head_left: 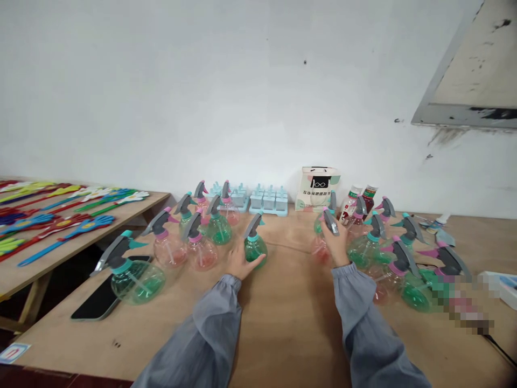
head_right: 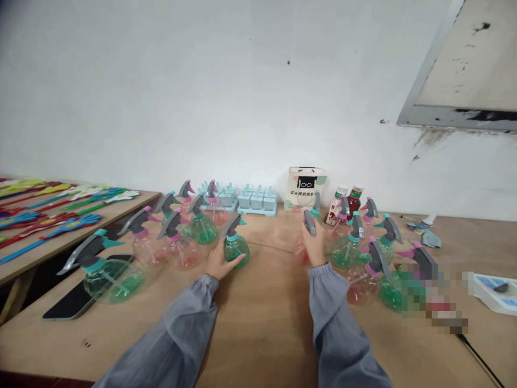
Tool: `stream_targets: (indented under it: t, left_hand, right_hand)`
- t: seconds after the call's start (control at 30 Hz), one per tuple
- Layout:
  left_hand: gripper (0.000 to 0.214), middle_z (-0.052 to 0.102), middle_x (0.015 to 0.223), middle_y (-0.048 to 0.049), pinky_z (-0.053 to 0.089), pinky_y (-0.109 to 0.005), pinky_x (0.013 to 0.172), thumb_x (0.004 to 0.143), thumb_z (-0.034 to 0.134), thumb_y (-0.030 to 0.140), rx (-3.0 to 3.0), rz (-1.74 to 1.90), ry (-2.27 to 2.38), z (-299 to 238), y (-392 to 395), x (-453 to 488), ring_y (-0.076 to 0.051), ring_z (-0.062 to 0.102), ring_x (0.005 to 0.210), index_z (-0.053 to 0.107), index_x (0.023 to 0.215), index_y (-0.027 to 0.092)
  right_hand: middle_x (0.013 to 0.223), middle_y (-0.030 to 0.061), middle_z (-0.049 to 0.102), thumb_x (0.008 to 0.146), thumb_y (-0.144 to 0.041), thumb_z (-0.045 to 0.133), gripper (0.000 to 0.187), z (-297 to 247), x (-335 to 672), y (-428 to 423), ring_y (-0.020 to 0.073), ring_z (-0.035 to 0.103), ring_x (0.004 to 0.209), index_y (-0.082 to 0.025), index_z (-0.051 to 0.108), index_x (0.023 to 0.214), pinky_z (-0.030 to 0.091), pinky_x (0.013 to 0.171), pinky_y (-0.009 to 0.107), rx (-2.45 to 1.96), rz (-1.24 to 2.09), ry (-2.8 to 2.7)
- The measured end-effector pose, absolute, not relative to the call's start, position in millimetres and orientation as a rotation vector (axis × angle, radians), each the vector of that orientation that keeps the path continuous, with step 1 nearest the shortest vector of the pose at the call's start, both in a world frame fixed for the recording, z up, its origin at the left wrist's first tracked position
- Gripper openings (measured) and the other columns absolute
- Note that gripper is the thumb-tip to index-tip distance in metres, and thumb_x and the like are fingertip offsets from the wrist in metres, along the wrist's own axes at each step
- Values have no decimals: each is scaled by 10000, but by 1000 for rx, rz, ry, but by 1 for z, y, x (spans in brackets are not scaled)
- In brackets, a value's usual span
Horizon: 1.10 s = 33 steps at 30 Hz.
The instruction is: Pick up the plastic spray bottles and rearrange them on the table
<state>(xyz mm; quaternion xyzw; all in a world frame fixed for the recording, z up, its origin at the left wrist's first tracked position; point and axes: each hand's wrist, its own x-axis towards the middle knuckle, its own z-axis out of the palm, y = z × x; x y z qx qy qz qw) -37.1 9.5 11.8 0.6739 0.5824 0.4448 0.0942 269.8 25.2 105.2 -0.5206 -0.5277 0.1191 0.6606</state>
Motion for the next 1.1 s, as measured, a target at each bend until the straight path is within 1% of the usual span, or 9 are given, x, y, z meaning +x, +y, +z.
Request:
stream_targets:
  t: [0.1,0.2,0.3,0.5,0.7,0.87,0.97,1.03,1.1]
  left_hand:
    - [848,664,1293,-168,480,-552,1021,687,799,533,2009,1350,1718,10,10,-38,-384,623,1222,454,1395,220]
    - [834,673,1268,-172,497,-556,1001,692,788,546,2010,1366,1705,8,11,-38,-386,644,1185,469,1385,210]
    - [853,668,1276,-181,503,-555,1000,685,789,556,2011,1386,1701,8,12,-38,-387,646,1184,462,1390,205]
    - [864,661,1284,-186,506,-547,1012,697,773,552,2014,1371,1702,9,11,-38,-378,643,1192,438,1411,198]
    - [849,653,1292,-194,497,-558,1024,701,770,546,2030,1384,1685,8,11,-38,-381,639,1196,442,1397,187]
    - [816,666,1281,-169,513,-537,1005,714,760,544,2061,1401,1650,9,12,-38,-366,652,1178,449,1388,206]
    - [851,662,1290,-178,509,-539,1007,713,753,561,2053,1390,1658,9,12,-39,-376,649,1187,430,1406,188]
    - [864,661,1286,-191,508,-549,1003,707,755,571,2044,1375,1681,9,12,-38,-390,649,1184,433,1403,173]
    - [853,666,1273,-190,513,-552,992,702,761,569,2041,1376,1690,9,12,-38,-394,654,1170,448,1391,175]
  right_hand:
    - [703,11,647,777,-499,653,372,101,286,30,166,533,647,-156,733,898,454,645,311,-1205,253,-1129]
    - [769,33,694,754,-515,698,389,97,297,34,185,576,718,-158,739,903,475,712,324,-1207,229,-1097]
    - [774,34,693,723,-528,729,415,92,303,38,183,564,721,-153,740,903,477,753,338,-1210,180,-1072]
    - [724,24,668,711,-550,723,488,84,307,42,169,509,656,-138,755,970,469,719,348,-1251,204,-1024]
    - [766,47,699,712,-594,719,536,84,318,43,193,553,719,-137,761,989,489,784,374,-1275,114,-1025]
    - [778,39,683,725,-625,707,552,81,323,43,197,563,738,-152,741,1006,504,793,385,-1269,113,-1053]
    - [969,90,700,696,-628,742,635,80,322,46,239,618,888,-156,675,1115,510,880,428,-1243,79,-1041]
    - [1137,130,656,653,-617,793,806,80,322,46,267,620,1027,-163,557,1276,500,948,457,-1201,9,-1039]
    - [1263,169,569,614,-616,832,1004,82,323,44,293,585,1140,-164,400,1399,477,1009,495,-1171,-127,-1037]
